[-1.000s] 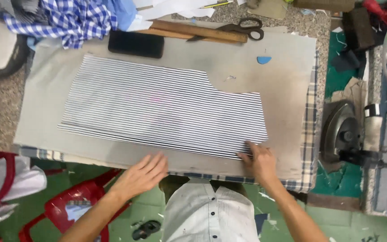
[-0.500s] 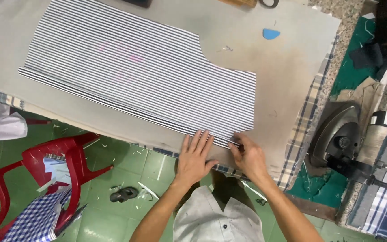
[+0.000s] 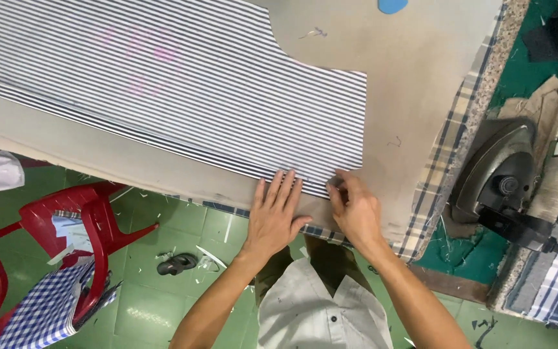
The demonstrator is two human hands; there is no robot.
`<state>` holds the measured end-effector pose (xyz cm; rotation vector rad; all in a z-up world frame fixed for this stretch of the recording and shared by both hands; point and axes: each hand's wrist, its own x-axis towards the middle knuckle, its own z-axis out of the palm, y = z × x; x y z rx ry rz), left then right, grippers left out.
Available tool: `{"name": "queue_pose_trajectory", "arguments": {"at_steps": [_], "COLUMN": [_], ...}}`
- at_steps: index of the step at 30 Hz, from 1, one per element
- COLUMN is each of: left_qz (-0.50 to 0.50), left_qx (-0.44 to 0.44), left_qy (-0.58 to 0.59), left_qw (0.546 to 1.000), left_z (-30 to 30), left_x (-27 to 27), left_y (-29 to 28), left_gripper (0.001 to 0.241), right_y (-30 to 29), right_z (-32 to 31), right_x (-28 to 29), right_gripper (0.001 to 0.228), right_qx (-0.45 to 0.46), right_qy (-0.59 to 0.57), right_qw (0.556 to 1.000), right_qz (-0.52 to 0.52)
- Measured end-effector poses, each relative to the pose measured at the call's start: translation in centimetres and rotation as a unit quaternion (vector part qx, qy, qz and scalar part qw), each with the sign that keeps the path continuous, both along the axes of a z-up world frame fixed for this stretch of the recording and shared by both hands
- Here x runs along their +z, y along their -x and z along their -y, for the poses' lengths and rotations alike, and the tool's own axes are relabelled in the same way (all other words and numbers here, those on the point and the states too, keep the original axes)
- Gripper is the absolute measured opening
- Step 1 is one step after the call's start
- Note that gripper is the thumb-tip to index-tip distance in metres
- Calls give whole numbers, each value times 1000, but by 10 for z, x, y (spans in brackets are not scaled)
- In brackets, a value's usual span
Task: Ironing and pressing a striped fabric garment piece on a workstation using a hand iron and a pressing block.
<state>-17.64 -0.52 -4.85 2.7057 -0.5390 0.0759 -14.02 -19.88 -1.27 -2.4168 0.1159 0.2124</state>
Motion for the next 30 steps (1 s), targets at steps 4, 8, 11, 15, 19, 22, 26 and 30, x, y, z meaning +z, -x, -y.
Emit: {"name": "queue_pose_trajectory", "arguments": {"at_steps": [4, 8, 11, 15, 19, 22, 26, 30], "left_qz": [-11, -18, -27, -35, -46, -44, -46, -42], "left_qx": [4, 8, 8, 6, 1, 6, 4, 6], "left_qy": [-5, -8, -14, -17, -16, -19, -24, -26], "left_qw": [1000, 1000, 1000, 999, 999, 999, 999, 999], "left_z": [2, 2, 1, 1, 0, 0, -1, -1], "left_x": [-2, -2, -4, -7, -2, -2, -4, -7], "left_y": [3, 4, 5, 6, 5, 5, 6, 7], "left_gripper": [78, 78, 79, 80, 79, 79, 80, 80], "right_y": [2, 3, 5, 6, 6, 6, 7, 9], "right_z": [-3, -2, -3, -3, -2, -1, 0, 3], "right_x": [2, 1, -2, -3, -2, 5, 4, -1], "right_gripper": [32, 30, 29, 29, 28, 28, 29, 29], "right_qx": [6, 13, 19, 25, 24, 35, 41, 49], "right_qy": [1, -5, 9, 34, 31, 18, 9, 10], "right_qw": [1000, 1000, 999, 997, 997, 997, 997, 997], "right_qz": [11, 24, 44, 59, 62, 64, 63, 60]}}
